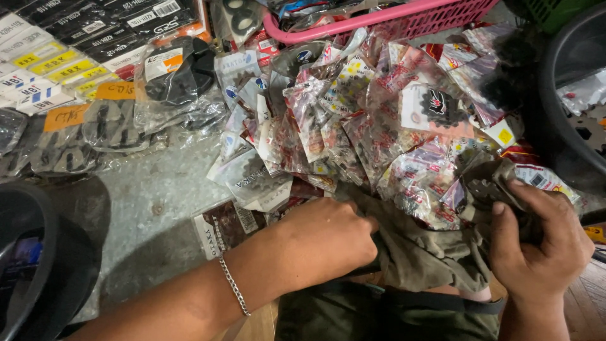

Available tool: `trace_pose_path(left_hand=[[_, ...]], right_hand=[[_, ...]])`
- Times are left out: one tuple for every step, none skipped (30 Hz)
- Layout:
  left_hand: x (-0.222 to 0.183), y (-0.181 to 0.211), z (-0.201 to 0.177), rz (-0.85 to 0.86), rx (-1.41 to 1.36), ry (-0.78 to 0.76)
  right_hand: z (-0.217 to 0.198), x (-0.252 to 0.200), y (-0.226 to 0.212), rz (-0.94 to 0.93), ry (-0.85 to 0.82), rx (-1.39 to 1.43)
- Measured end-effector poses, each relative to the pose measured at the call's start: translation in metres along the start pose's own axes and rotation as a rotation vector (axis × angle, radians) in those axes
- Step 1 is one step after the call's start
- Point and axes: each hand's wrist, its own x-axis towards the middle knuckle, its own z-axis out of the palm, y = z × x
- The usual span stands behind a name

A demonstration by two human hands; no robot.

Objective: Cleaning and inspecting motorcycle engine sprockets using a cloth.

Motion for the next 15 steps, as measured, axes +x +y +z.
trace_pose_path(left_hand=[[0.000,0.000,0.001,-0.004,0.001,0.015],[0.000,0.001,0.003,-0.009,0.003,0.030],[-0.001,0.001,0.002,-0.009,0.002,0.029],[-0.002,0.002,0.000,-0.008,0.008,0.029],[-0.003,0.002,-0.001,-0.007,0.014,0.030],[-0.004,0.003,-0.004,-0.008,0.013,0.029],[-0.006,0.005,-0.007,-0.007,-0.013,0.036],[-0.007,0.006,-0.011,-0.004,-0.039,0.042],[-0.008,0.007,-0.011,-0.004,-0.039,0.041],[-0.008,0.008,-0.012,-0.004,-0.067,0.080],[-0.008,0.009,-0.012,-0.004,-0.095,0.119],[-0.007,0.010,-0.011,-0.005,-0.096,0.119],[-0.007,0.010,-0.009,-0.023,-0.098,0.084],[-0.007,0.010,-0.008,-0.044,-0.098,0.050],[-0.007,0.009,-0.006,-0.048,-0.097,0.051]], right_hand=[[0.000,0.000,0.000,0.004,-0.002,0.009],[0.000,0.000,0.000,0.007,-0.004,0.018],[0.000,-0.001,0.001,0.007,-0.004,0.017],[0.000,-0.001,0.001,0.011,-0.007,0.016],[0.000,-0.001,0.002,0.014,-0.009,0.015],[0.000,-0.002,0.003,0.014,-0.010,0.016],[0.000,-0.002,0.004,-0.005,-0.007,0.013],[0.001,-0.003,0.005,-0.023,-0.003,0.008],[0.001,-0.003,0.005,-0.023,-0.003,0.008],[0.000,-0.004,0.005,-0.021,-0.002,0.007],[0.000,-0.005,0.005,-0.020,0.000,0.006],[0.000,-0.004,0.004,-0.020,-0.001,0.006],[0.000,-0.004,0.003,-0.006,0.002,0.014],[0.001,-0.003,0.003,0.004,0.005,0.023],[0.001,-0.003,0.004,0.002,0.004,0.026]])
